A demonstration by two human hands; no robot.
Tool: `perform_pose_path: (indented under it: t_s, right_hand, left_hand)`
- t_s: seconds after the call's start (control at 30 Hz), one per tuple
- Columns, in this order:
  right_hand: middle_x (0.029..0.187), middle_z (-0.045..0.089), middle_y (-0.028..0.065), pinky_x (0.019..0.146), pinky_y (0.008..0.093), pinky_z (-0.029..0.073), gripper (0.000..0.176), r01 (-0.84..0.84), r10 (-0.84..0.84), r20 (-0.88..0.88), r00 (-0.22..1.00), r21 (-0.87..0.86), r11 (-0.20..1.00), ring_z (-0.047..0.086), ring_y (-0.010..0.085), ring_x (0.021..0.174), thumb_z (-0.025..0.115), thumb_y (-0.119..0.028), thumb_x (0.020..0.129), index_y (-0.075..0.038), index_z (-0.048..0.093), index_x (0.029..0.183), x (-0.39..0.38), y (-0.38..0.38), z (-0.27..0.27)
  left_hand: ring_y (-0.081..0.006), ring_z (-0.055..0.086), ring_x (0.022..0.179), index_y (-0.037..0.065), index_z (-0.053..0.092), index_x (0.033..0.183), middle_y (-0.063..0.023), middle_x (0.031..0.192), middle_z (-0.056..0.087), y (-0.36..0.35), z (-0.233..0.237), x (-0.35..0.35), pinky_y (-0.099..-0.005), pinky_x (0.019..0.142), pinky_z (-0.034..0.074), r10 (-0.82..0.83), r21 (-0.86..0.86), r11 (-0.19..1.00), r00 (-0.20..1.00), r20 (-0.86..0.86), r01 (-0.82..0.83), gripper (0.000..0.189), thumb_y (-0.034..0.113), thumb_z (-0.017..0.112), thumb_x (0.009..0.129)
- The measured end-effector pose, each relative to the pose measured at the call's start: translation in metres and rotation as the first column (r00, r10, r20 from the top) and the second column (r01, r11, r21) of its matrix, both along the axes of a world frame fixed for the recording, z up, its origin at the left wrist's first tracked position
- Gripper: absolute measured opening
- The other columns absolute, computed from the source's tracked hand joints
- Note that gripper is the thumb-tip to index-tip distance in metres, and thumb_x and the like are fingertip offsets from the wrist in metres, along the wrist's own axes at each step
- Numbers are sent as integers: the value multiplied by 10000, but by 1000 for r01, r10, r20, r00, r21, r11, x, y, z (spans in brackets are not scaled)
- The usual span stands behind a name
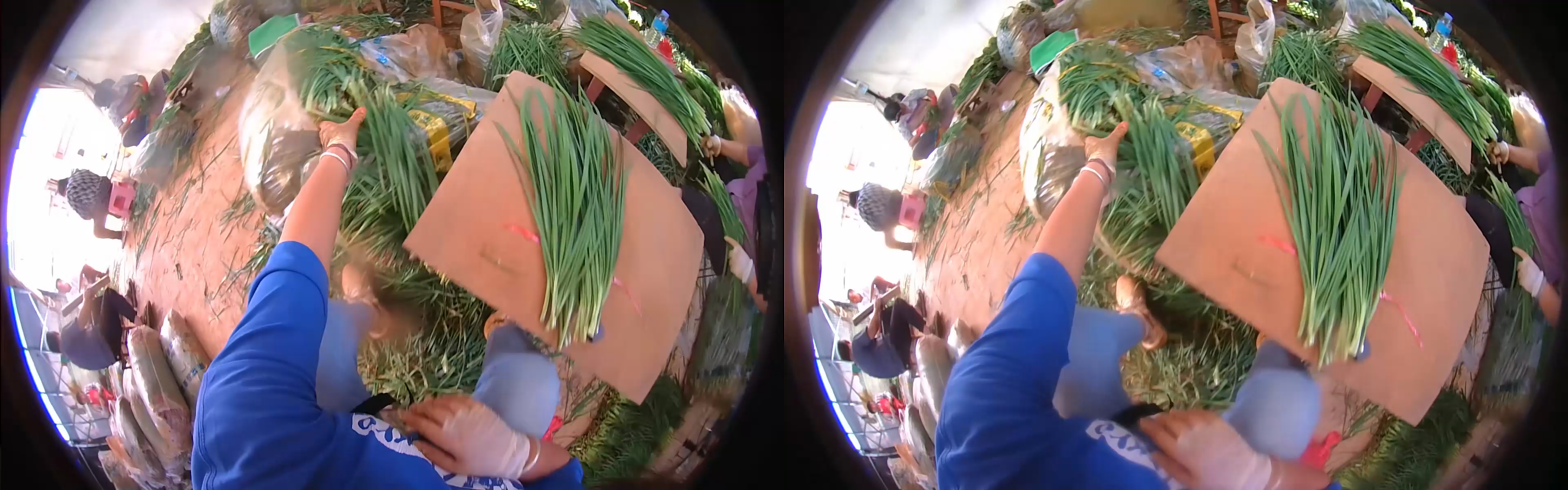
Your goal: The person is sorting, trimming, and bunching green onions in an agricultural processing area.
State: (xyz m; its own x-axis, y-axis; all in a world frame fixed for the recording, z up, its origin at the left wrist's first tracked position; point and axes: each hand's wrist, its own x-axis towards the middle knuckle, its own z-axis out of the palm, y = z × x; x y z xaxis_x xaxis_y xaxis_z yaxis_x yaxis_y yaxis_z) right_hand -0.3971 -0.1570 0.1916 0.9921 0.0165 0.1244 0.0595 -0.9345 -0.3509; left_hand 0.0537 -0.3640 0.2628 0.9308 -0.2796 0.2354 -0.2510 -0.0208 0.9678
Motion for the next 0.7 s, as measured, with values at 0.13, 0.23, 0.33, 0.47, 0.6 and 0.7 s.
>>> perform_pose_path:
  t_s: [0.13, 0.23, 0.33, 0.47, 0.6, 0.7]
  right_hand:
    - [1010, 556, 201, 816, 413, 443, 468, 374, -286, -241, 927, 572, 730, 549, 333, 929, 627, -243, 776, 38, 523, 1135, -45, 137, -55]
    - [936, 561, 189, 737, 404, 465, 433, 496, -435, -242, 867, 496, 713, 558, 333, 862, 630, -233, 782, 45, 532, 1098, -36, 105, -63]
    - [907, 565, 179, 724, 405, 464, 413, 562, -397, -403, 825, 508, 653, 557, 331, 848, 622, -240, 791, 43, 539, 1080, -34, 104, -64]
    - [882, 568, 177, 715, 408, 462, 405, 547, -444, -320, 837, 507, 666, 557, 328, 833, 624, -254, 796, 37, 547, 1066, -26, 101, -58]
    - [952, 577, 186, 749, 404, 465, 464, 480, -356, -323, 877, 550, 684, 564, 328, 863, 631, -274, 789, 42, 528, 1113, -24, 104, -52]
    - [917, 590, 190, 732, 398, 474, 453, 338, -238, -240, 941, 624, 705, 590, 332, 840, 568, -305, 850, 16, 509, 1164, -22, 104, -56]
  left_hand:
    - [-369, 340, 1280, -146, -46, 1348, -346, 1403, 148, 122, -318, -77, -340, 1003, 366, 281, 763, 626, 959, -30, -159, 1371, 627, 760, 553]
    - [-408, 335, 1276, -109, -97, 1363, -360, 1409, 102, 51, -300, -84, -368, 1009, 364, 315, 762, 580, 942, 118, -289, 1375, 621, 754, 568]
    - [-435, 383, 1234, -37, -113, 1392, -366, 1414, 76, 47, -294, -104, -409, 1002, 374, 158, 883, 447, 984, 79, -142, 1344, 607, 749, 587]
    - [-381, 499, 1148, 48, -157, 1411, -328, 1386, 244, 49, -303, -68, -387, 946, 431, -62, 897, 396, 980, -187, 196, 1256, 409, 775, 650]
    - [-311, 539, 1117, 37, -141, 1413, -255, 1243, 499, 59, -315, -26, -362, 926, 450, -151, 919, 247, 949, -277, 308, 1193, 187, 766, 652]
    - [-303, 608, 959, 29, -13, 1436, -244, 1151, 559, 88, -295, -21, -352, 812, 505, -257, 832, 474, 949, -184, 290, 1109, 126, 760, 648]
